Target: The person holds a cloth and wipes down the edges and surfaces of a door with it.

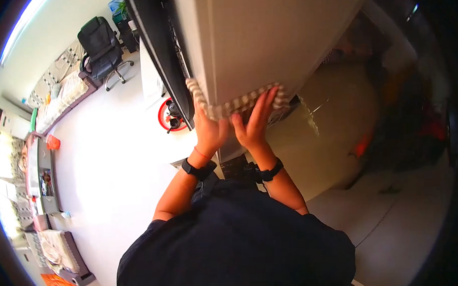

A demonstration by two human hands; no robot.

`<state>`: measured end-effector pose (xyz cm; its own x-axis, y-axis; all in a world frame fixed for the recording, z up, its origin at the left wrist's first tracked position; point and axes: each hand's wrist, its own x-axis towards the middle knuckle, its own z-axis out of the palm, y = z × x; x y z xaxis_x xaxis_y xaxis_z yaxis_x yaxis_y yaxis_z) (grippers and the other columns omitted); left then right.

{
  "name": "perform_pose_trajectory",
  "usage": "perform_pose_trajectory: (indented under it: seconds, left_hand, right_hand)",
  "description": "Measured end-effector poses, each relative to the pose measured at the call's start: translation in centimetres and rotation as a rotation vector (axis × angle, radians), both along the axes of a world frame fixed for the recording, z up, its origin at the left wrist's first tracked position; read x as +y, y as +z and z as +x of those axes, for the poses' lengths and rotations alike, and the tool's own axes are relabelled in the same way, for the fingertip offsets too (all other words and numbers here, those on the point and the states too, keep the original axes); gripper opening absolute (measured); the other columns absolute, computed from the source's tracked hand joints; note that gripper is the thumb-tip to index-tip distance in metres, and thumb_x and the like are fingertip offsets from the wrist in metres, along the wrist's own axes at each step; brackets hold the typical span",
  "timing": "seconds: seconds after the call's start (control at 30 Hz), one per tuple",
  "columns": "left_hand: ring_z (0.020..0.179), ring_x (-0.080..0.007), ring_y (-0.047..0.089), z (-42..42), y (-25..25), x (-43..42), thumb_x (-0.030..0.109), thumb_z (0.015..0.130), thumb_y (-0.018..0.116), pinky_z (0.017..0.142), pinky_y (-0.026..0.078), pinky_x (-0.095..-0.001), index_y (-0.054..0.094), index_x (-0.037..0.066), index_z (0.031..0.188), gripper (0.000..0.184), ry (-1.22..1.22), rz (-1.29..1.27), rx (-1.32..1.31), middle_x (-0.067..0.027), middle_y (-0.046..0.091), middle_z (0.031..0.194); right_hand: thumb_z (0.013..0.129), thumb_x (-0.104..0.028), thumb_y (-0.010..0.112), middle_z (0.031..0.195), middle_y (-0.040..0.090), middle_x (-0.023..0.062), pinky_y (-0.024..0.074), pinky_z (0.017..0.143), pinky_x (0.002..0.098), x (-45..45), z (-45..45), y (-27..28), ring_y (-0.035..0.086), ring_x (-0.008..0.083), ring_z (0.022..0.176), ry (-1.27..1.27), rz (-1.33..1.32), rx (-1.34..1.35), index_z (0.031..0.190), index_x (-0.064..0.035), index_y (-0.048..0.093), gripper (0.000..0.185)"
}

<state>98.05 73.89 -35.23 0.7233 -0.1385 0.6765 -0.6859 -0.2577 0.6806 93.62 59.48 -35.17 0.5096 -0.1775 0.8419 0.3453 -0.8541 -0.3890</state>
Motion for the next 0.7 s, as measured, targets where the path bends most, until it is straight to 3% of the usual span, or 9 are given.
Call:
perform_pose_trajectory:
  seconds: [0.1, 0.13, 0.23, 0.27, 0.33, 0.47, 0.57, 0.7]
  left_hand:
    - [0.13, -0.0432, 0.05, -0.1, 5.3, -0.7, 0.017, 0.092, 0.056, 0.111, 0.038, -0.0438, 0.034, -0.012, 0.145, 0.064, 0.018, -0.113, -0.086, -0.0308, 0.046, 0.143]
    - [0.134, -0.0437, 0.047, -0.3, 6.9, -0.8, 0.015, 0.093, 0.056, 0.113, 0.036, -0.043, 0.032, -0.013, 0.147, 0.065, 0.019, -0.127, -0.127, -0.0322, 0.04, 0.149]
    - [0.141, -0.0438, 0.041, 0.4, 7.1, -0.9, 0.014, 0.093, 0.055, 0.115, 0.034, -0.0422, 0.027, -0.014, 0.149, 0.069, 0.023, -0.119, -0.206, -0.0336, 0.036, 0.153]
    - [0.147, -0.0476, 0.032, 0.3, 7.2, -1.2, 0.015, 0.094, 0.054, 0.119, 0.028, -0.0447, 0.036, -0.009, 0.149, 0.062, -0.027, -0.206, -0.182, -0.037, 0.028, 0.157]
    - [0.149, -0.0502, 0.023, 0.4, 5.5, -0.5, 0.018, 0.093, 0.06, 0.122, 0.021, -0.0457, 0.025, -0.016, 0.15, 0.075, -0.041, -0.076, -0.157, -0.0399, 0.021, 0.158]
    - [0.151, -0.0525, 0.015, 1.4, 0.4, 0.2, 0.033, 0.099, 0.056, 0.124, 0.015, -0.0491, 0.016, -0.022, 0.15, 0.085, -0.114, 0.148, -0.159, -0.0427, 0.014, 0.159]
    - [0.147, -0.0543, 0.023, 1.3, -1.9, 1.3, 0.038, 0.099, 0.059, 0.122, 0.021, -0.05, 0.02, -0.021, 0.15, 0.087, -0.176, 0.442, -0.195, -0.0436, 0.017, 0.157]
    - [0.138, -0.0545, 0.037, 1.6, -0.4, 2.3, 0.032, 0.097, 0.063, 0.115, 0.034, -0.0487, 0.031, -0.017, 0.147, 0.077, -0.244, 0.258, -0.207, -0.042, 0.027, 0.153]
  right_hand:
    - [0.097, -0.047, 0.059, 0.164, 0.003, 0.0359, 0.0111, 0.119, 0.0623, -0.1, 0.7, 6.3, 0.01, 0.0538, 0.152, 0.024, -0.05, -0.099, 0.16, 0.0034, 0.011, 0.094]
    - [0.099, -0.039, 0.055, 0.166, -0.003, 0.032, 0.0069, 0.122, 0.0611, -0.1, 0.7, 7.8, 0.003, 0.0517, 0.153, 0.043, -0.067, -0.093, 0.161, 0.0014, 0.007, 0.089]
    - [0.099, -0.036, 0.054, 0.166, -0.003, 0.0321, 0.0064, 0.122, 0.0612, 0.7, 0.6, 9.7, 0.002, 0.0515, 0.153, 0.017, -0.091, -0.112, 0.161, 0.0012, 0.007, 0.087]
    - [0.097, -0.042, 0.058, 0.165, 0.002, 0.0348, 0.0092, 0.121, 0.0604, 0.9, 0.8, 9.1, 0.007, 0.054, 0.152, -0.003, -0.085, -0.126, 0.16, 0.0031, 0.012, 0.09]
    - [0.097, -0.041, 0.059, 0.165, 0.003, 0.0349, 0.0095, 0.121, 0.0605, 1.7, 0.5, 7.1, 0.008, 0.0545, 0.152, 0.034, -0.05, -0.095, 0.16, 0.0037, 0.013, 0.09]
    - [0.097, -0.033, 0.057, 0.163, 0.004, 0.0392, 0.0104, 0.121, 0.0608, 3.9, 0.1, 1.7, 0.01, 0.0569, 0.15, 0.023, -0.026, -0.075, 0.158, 0.0063, 0.016, 0.083]
    - [0.097, -0.026, 0.053, 0.161, 0.003, 0.0424, 0.0096, 0.12, 0.0615, 4.9, -0.2, -0.9, 0.01, 0.0589, 0.149, -0.02, -0.009, -0.027, 0.157, 0.0085, 0.014, 0.079]
    - [0.098, -0.025, 0.051, 0.161, 0.002, 0.0424, 0.0078, 0.12, 0.0639, 6.3, 0.0, -1.6, 0.008, 0.0594, 0.149, -0.098, 0.044, -0.016, 0.157, 0.0087, 0.011, 0.079]
